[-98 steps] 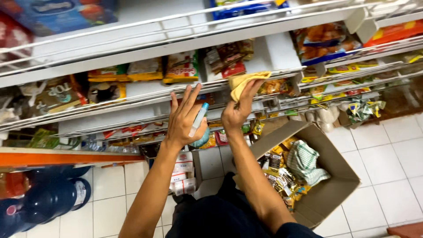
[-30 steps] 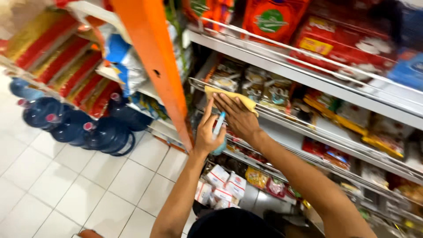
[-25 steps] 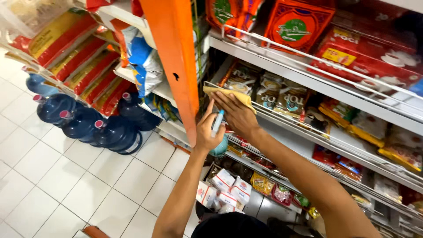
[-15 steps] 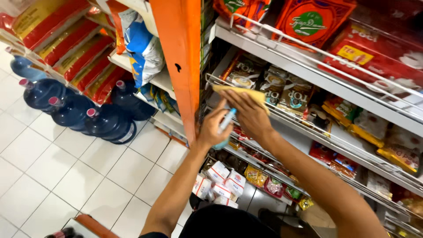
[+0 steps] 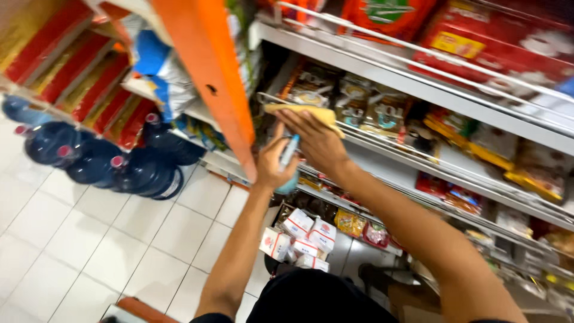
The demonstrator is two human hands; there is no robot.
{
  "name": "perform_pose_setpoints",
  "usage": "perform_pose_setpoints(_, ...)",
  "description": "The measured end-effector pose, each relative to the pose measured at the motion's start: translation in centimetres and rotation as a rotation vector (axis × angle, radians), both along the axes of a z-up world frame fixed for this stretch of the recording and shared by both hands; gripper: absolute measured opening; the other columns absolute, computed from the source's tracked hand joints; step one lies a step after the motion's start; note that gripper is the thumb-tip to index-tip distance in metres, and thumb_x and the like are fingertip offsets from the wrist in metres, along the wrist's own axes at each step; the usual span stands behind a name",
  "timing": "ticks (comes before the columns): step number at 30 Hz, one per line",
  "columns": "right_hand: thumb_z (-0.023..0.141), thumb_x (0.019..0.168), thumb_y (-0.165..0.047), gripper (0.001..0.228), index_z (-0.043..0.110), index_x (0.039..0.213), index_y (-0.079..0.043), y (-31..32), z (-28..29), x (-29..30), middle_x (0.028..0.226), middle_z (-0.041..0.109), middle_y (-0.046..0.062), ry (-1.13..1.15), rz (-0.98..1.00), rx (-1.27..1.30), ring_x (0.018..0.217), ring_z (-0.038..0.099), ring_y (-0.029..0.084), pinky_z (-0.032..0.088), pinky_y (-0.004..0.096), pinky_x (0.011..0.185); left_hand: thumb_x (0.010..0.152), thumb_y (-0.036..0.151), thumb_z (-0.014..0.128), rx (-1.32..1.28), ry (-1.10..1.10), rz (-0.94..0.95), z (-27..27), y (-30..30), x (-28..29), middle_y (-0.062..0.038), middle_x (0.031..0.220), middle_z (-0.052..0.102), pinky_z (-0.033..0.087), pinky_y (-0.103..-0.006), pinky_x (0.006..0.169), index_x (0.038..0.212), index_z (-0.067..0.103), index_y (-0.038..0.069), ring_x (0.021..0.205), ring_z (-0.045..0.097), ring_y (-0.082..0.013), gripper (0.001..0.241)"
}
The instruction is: The person sprays a cleaning solution from a bottle and wipes the surfaces of retail shelves and various product packages using a cloth, then places cleaned items into a box.
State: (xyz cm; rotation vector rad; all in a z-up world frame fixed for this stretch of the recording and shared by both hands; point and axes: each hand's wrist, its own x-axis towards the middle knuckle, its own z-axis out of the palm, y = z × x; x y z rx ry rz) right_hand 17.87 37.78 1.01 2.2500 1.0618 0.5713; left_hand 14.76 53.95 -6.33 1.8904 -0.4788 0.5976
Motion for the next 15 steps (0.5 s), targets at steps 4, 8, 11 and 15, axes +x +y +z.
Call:
perform_pose_setpoints(4,0.057,0.090,-0.036,0.033,0.083,0.090,-0.015,-2.2,0.5,-1.0,0.176,0.013,0.005,0.165,-0.061,-0.117,0.160,0.005,0.022,0.000,0.044,0.124,0.080,0.007,0.067,-0.015,-0.027,-0.028,0.5,-1.9,-0.5,-0.034,0.144,0.055,0.059,-0.0406,0.083,0.108,0.064,-0.004,0.098,0.072,-0.0405,0.031)
perform_pose_setpoints(8,0.056,0.084,-0.045,0.047,0.082,0.103,-0.011,-7.4,0.6,-3.7,0.173,0.017,0.005,0.106,-0.045,0.037,0.159,0.007,0.021,0.003,0.043,0.126,0.079,0.005,0.066,-0.005,-0.127,-0.101,1.2,-6.8,-2.3,-0.036,0.147,0.050,0.059,-0.0420,0.093,0.110,0.062,-0.006,0.119,0.067,-0.0465,0.033)
perform_pose_setpoints(11,0.057,0.084,-0.037,0.041,0.081,0.107,-0.012,-12.8,0.9,-6.4,0.173,0.018,0.004,0.066,-0.079,0.023,0.158,0.009,0.019,0.005,0.043,0.126,0.077,0.005,0.066,0.008,-0.010,-0.175,1.7,-11.6,-4.3,-0.037,0.147,0.051,0.058,-0.0416,0.093,0.107,0.064,-0.006,0.118,0.067,-0.0431,0.032)
perform_pose_setpoints(15,0.057,0.081,-0.034,0.050,0.079,0.118,-0.009,-20.7,0.6,-10.4,0.171,0.021,0.003,0.037,-0.135,0.107,0.158,0.013,0.017,0.007,0.043,0.127,0.077,0.005,0.068,0.041,-0.067,-0.265,1.9,-18.5,-6.7,-0.038,0.145,0.050,0.054,-0.0431,0.104,0.108,0.066,-0.006,0.135,0.056,-0.0462,0.034)
